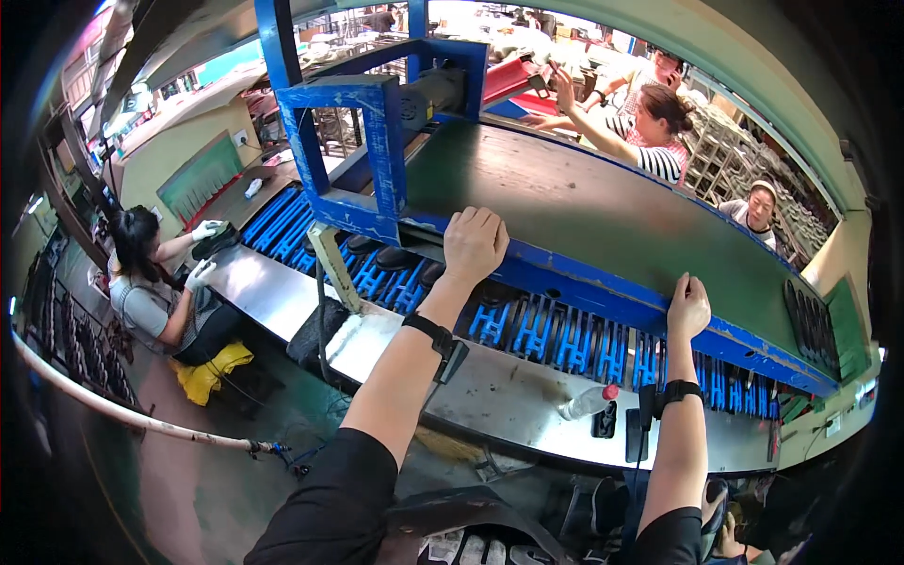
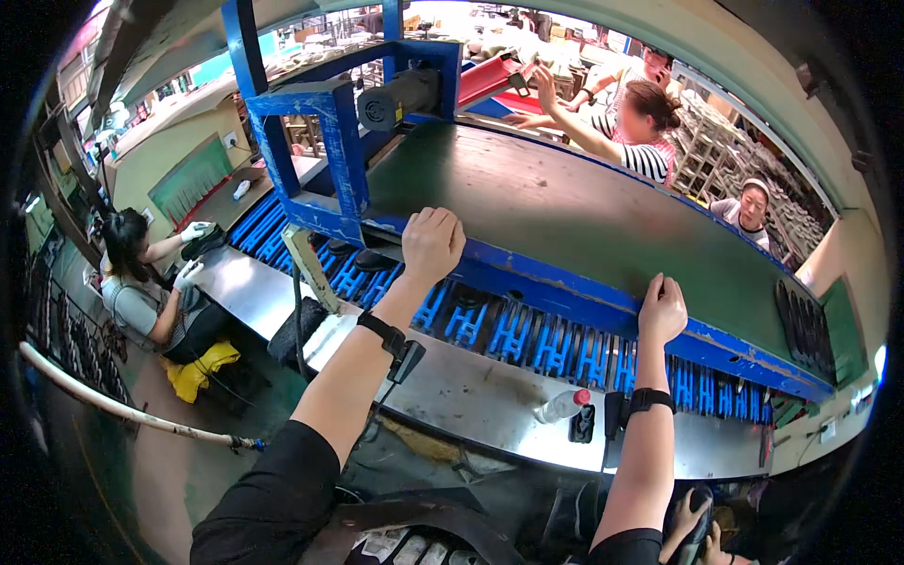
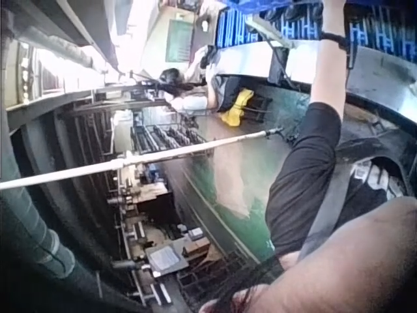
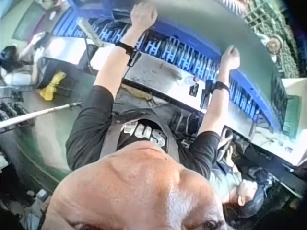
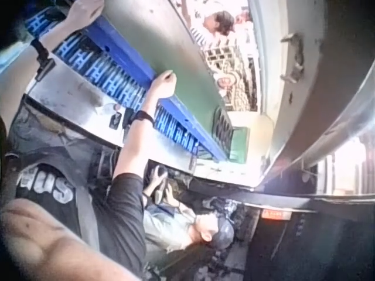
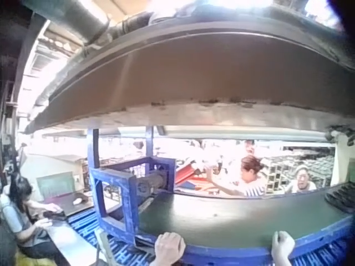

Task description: Operating and monitoring a shoe manufacturing conveyor rack while other workers process shoes at adjacent stations.

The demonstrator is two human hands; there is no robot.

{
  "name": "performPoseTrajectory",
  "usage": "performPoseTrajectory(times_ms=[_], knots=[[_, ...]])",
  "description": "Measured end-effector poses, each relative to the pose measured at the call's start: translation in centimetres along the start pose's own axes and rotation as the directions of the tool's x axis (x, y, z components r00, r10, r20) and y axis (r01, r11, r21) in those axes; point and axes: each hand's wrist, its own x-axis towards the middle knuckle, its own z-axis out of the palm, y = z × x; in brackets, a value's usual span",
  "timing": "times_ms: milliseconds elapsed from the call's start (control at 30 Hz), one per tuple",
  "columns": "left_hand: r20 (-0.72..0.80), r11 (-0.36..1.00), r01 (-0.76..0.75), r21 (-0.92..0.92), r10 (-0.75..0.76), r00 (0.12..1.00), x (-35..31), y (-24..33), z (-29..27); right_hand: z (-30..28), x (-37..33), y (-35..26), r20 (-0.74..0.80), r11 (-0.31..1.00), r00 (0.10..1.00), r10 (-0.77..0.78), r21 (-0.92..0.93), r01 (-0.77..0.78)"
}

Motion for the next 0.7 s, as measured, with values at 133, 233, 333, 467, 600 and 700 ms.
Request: performPoseTrajectory(times_ms=[133, 233, 333, 467, 600, 700], knots=[[-0.010, 1.000, -0.004, -0.005, 0.004, 1.000, 0.1, 0.1, 0.1, 0.3, -0.1, 0.4, -0.030, 1.000, 1.000, -0.001, 0.021, 0.002], [0.000, 1.000, -0.004, 0.010, 0.004, 1.000, 0.0, 0.1, -0.2, 0.1, -0.2, 0.0, -0.004, 1.000, 1.000, -0.001, -0.016, 0.000], [0.003, 1.000, -0.004, 0.014, 0.004, 1.000, 0.0, -0.1, -0.1, 0.0, -0.2, -0.2, 0.006, 1.000, 1.000, 0.022, -0.005, -0.022], [-0.004, 0.999, -0.011, 0.030, 0.011, 1.000, 0.0, 0.0, 0.1, -0.1, 0.0, -0.3, -0.044, 1.000, 0.999, -0.023, 0.005, 0.023], [-0.003, 0.999, -0.021, 0.042, 0.021, 1.000, 0.0, 0.0, 0.2, -0.1, 0.0, -0.5, -0.063, 1.000, 0.998, 0.001, 0.022, 0.000], [-0.002, 0.999, -0.023, 0.038, 0.023, 1.000, -0.1, 0.1, 0.2, -0.2, -0.1, -0.7, -0.065, 0.999, 0.998, 0.010, 0.032, -0.008]])
